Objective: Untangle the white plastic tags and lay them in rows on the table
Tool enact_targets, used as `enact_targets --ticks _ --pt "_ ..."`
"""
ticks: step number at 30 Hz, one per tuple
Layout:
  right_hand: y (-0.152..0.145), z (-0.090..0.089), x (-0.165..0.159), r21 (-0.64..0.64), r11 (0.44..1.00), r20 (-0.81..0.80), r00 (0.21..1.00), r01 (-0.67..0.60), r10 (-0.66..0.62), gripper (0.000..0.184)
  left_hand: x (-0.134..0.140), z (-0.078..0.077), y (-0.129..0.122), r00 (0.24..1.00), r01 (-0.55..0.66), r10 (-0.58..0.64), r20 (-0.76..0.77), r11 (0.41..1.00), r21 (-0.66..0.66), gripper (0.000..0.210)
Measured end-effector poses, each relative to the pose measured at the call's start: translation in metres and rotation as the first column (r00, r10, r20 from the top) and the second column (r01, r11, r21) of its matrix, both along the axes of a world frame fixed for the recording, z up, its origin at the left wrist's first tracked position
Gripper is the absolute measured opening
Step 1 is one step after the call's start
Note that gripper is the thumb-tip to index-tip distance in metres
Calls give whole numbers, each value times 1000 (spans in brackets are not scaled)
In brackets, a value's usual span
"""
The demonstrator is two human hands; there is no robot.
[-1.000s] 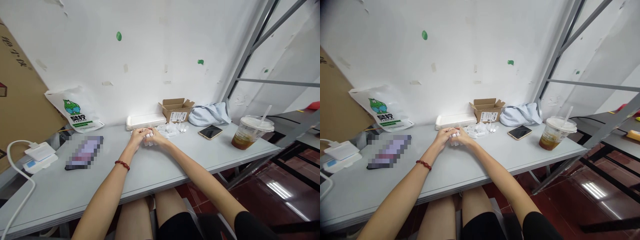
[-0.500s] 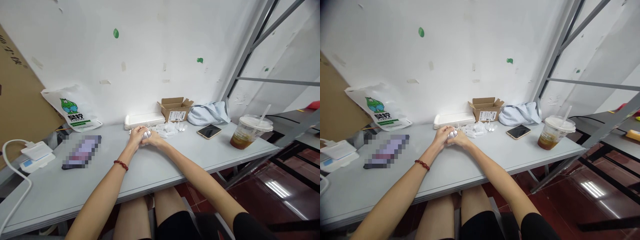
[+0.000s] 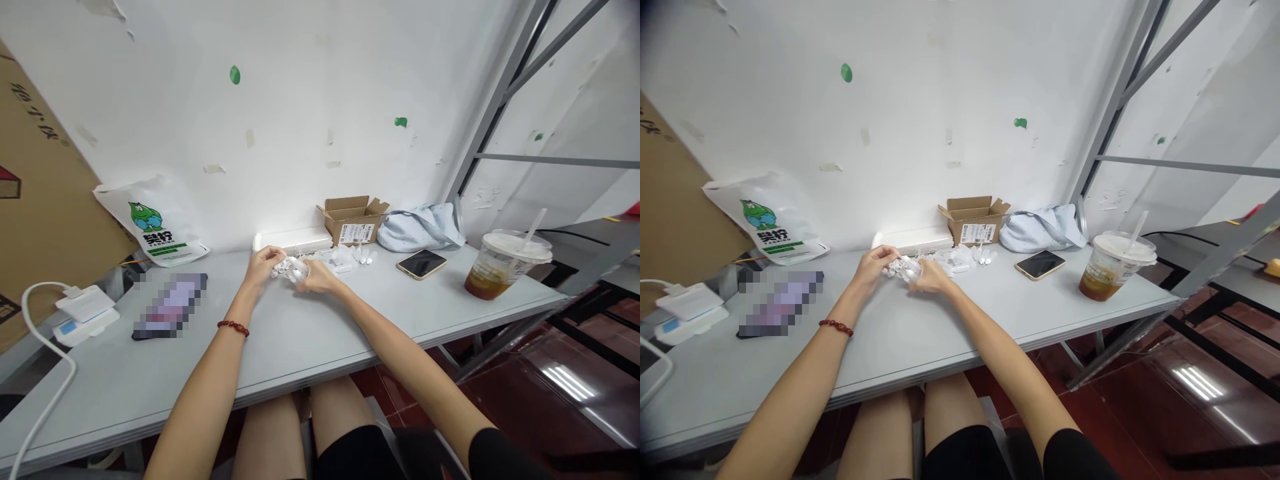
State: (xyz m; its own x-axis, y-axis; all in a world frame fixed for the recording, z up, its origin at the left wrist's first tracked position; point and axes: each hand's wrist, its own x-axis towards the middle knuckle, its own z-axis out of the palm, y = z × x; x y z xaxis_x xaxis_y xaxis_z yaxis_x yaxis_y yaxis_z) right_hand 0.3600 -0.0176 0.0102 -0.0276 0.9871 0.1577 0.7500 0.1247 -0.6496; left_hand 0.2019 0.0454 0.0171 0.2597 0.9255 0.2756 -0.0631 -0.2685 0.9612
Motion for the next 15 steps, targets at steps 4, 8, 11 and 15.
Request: enact_targets --ticks 4,8,11,15 --pt "1 0 0 -5 1000 43 999 30 -30 32 -11 0 6 997 -64 64 36 998 -9 20" --pt "2 -1 2 -23 1000 21 1000 19 -18 37 -8 1 2 998 1 2 -58 999 53 20" --pt "4 -2 3 -40 999 4 1000 0 0 40 -1 3 -4 984 86 -61 -167 985 147 20" --pt "5 -6 2 -9 1000 18 999 27 -27 40 6 6 -10 947 151 -67 -315 956 252 19"
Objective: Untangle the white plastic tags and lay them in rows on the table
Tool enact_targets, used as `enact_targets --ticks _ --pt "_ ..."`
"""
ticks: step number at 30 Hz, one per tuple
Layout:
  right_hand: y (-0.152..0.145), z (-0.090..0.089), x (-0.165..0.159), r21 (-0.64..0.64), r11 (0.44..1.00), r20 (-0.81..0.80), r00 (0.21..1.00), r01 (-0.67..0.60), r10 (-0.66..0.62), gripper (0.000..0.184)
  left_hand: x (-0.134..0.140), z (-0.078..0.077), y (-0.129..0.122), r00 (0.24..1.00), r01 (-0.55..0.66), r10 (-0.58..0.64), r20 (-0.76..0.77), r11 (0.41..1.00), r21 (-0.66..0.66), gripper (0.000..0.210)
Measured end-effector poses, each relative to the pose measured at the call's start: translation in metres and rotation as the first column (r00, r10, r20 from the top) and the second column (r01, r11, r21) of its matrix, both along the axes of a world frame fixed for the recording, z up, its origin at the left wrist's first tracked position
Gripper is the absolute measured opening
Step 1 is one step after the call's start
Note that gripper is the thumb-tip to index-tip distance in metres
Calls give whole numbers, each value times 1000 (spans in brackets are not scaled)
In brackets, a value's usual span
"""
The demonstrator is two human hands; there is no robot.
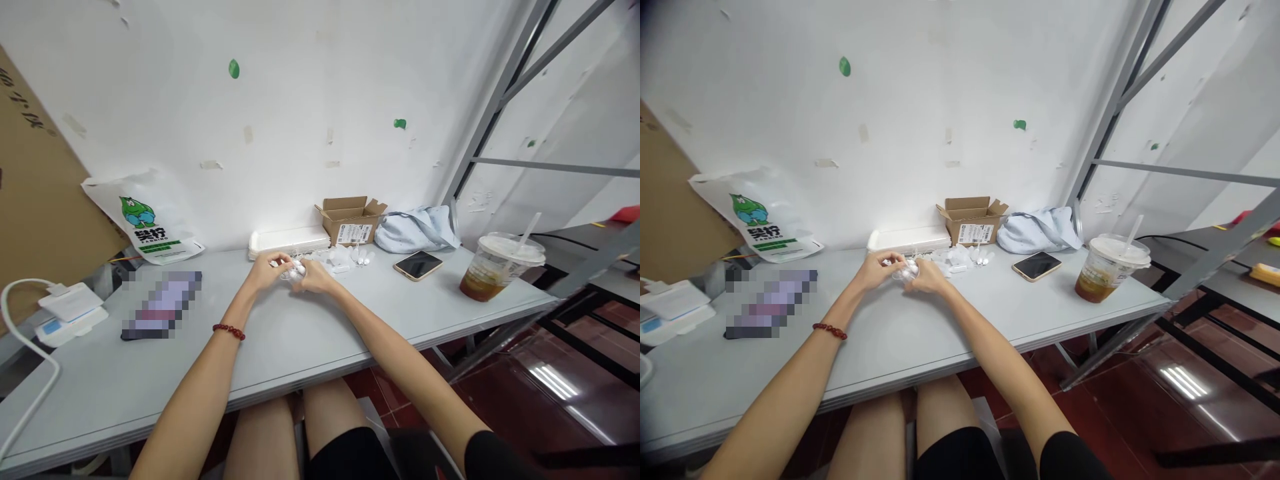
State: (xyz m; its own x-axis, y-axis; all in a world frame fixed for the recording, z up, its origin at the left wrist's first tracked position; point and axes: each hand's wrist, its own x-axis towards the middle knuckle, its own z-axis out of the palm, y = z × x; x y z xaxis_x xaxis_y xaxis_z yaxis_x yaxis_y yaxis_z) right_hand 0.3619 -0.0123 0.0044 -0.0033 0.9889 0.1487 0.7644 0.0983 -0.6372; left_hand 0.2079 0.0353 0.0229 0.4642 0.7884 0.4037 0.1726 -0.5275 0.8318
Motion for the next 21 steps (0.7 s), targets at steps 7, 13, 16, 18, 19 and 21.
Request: enact_targets --ticks 7,13,16,18,19,21 --pt "0 -6 -7 42 997 -53 997 64 -62 29 0 -1 2 1000 17 -17 2 999 -38 16" --pt "2 -8 -9 42 998 -41 998 53 -51 28 -6 2 3 981 -22 60 186 980 -196 12" --pt "0 -5 -10 20 998 -50 997 57 -56 26 -14 3 6 927 -95 181 328 960 -262 13" --pt "-2 -3 -10 2 999 -62 997 54 -54 26 -17 3 8 914 -125 225 337 948 -294 18" --pt "-3 -2 -10 0 999 -66 996 54 -54 26 -17 2 8 920 -133 232 315 942 -307 23" --pt "-4 -1 -10 2 998 -70 996 55 -55 27 -14 -1 7 948 -121 207 244 938 -326 32"
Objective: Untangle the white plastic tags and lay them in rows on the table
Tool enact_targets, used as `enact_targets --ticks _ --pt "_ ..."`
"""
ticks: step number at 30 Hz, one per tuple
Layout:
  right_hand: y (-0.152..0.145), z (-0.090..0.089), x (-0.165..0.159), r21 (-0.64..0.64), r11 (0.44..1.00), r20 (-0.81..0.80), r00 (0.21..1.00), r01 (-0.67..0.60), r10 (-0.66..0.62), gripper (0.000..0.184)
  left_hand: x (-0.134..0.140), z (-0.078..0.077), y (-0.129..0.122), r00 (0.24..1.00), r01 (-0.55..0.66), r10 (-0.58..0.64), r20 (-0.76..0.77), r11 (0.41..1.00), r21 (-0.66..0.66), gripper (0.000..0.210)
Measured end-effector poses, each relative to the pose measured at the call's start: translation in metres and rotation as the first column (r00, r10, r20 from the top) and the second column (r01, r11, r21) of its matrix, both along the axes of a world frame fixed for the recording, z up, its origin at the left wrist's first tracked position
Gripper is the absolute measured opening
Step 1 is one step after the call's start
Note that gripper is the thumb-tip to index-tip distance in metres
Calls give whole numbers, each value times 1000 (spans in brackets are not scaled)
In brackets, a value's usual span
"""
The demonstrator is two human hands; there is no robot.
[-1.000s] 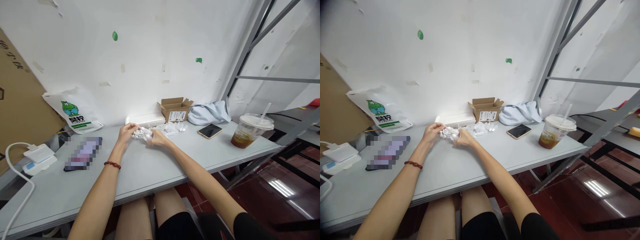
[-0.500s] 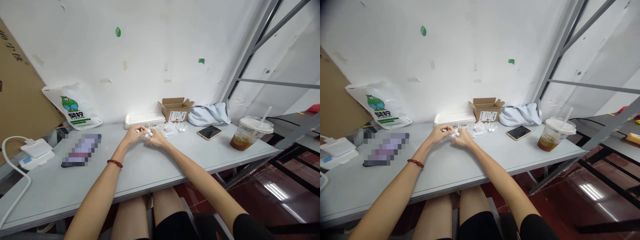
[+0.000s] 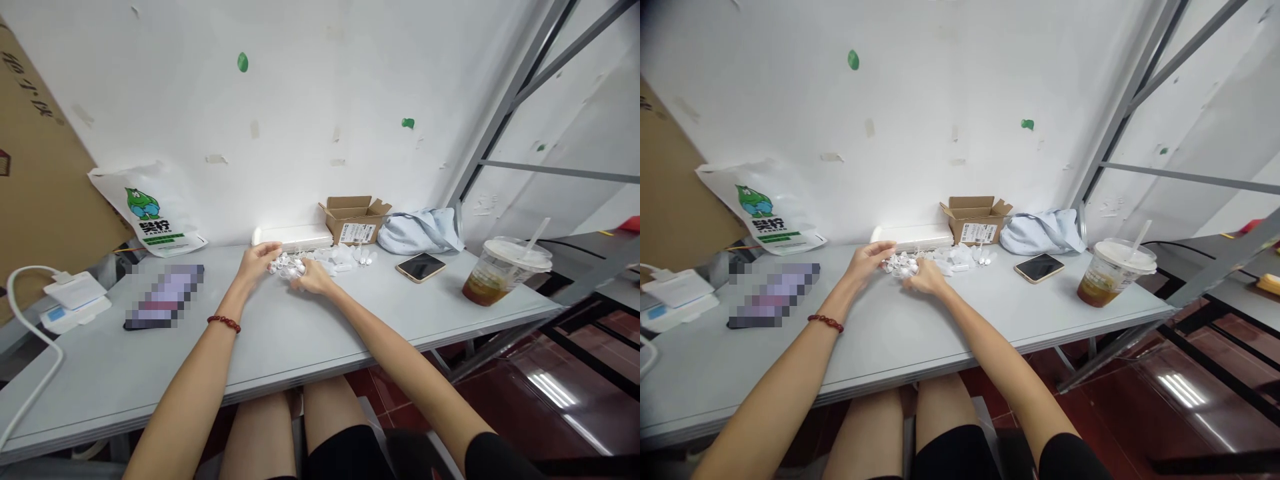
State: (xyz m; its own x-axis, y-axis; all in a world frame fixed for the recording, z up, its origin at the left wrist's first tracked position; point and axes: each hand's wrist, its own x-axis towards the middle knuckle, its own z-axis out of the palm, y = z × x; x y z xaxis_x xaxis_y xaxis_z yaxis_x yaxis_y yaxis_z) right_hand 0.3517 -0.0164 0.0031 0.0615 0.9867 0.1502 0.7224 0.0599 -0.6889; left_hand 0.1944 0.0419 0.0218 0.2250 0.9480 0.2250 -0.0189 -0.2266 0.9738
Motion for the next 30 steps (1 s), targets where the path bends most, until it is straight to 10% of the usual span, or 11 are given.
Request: enact_targets --ticks 6,20,30 --pt "1 -1 0 -18 999 -27 999 -44 43 25 15 -11 -3 991 98 -96 -96 995 21 25" --pt "4 -6 -6 60 998 81 997 -26 21 29 12 -18 10 975 -199 205 82 976 -84 23" --pt "5 -8 2 92 994 104 992 62 -72 39 10 -21 4 986 83 -97 -136 991 -101 28"
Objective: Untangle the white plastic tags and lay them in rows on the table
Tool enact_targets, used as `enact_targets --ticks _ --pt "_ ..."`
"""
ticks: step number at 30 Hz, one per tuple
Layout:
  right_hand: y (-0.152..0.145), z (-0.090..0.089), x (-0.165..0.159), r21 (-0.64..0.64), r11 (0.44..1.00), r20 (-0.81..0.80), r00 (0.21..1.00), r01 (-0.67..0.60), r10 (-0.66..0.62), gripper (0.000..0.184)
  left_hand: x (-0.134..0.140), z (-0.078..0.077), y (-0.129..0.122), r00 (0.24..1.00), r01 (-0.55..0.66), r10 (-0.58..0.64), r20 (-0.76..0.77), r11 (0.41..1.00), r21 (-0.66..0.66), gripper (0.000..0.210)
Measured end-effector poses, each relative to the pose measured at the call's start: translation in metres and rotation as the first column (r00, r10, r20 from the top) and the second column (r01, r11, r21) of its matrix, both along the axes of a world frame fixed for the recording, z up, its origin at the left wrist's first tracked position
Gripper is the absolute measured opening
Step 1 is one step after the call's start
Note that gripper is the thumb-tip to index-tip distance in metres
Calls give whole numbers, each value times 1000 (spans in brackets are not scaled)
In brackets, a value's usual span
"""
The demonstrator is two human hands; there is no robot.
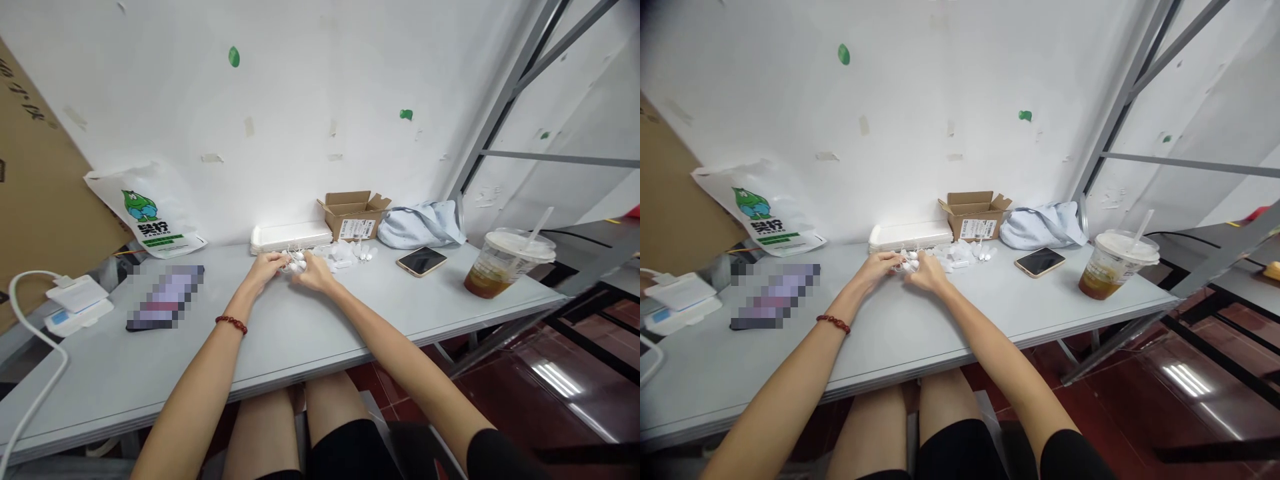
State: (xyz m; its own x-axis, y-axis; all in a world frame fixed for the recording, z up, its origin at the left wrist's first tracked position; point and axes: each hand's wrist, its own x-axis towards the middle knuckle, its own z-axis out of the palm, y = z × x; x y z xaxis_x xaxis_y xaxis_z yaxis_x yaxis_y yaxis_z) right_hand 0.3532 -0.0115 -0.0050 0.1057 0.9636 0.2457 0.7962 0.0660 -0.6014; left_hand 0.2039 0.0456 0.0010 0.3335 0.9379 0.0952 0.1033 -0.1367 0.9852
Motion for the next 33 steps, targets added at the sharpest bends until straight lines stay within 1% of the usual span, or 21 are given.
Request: enact_targets --ticks 4,7,12,14,17,19,20,23,27,33 --pt "1 -1 2 -1 1000 4 1000 -30 30 38 -2 -1 1 999 52 -52 0 999 13 28" --pt "1 -1 2 -19 999 -13 999 -50 50 35 0 -2 1 999 49 -50 19 998 24 22" --pt "3 2 -1 -35 998 -75 996 -43 41 32 8 -5 1 993 -48 41 114 997 61 15" --pt "3 3 -2 -20 999 -81 996 -36 34 32 9 -6 2 987 -83 75 141 995 57 17" --pt "3 1 -2 -1 999 -56 998 -36 36 32 4 -5 5 966 -180 169 195 983 39 21" --pt "2 0 1 9 999 -35 999 -39 40 32 0 -4 6 961 -215 203 189 975 48 24" --pt "2 -1 2 15 999 -30 999 -37 37 32 -2 -4 6 966 -208 195 173 976 59 25" --pt "2 -1 8 38 999 -41 999 -4 6 31 -4 -3 4 986 -132 120 116 986 99 28" --pt "1 1 12 52 999 -87 996 1 3 29 1 -3 0 998 -64 58 37 978 198 28" --pt "-2 2 9 81 997 -82 997 -5 12 28 4 -3 2 998 -48 56 -28 975 218 28"
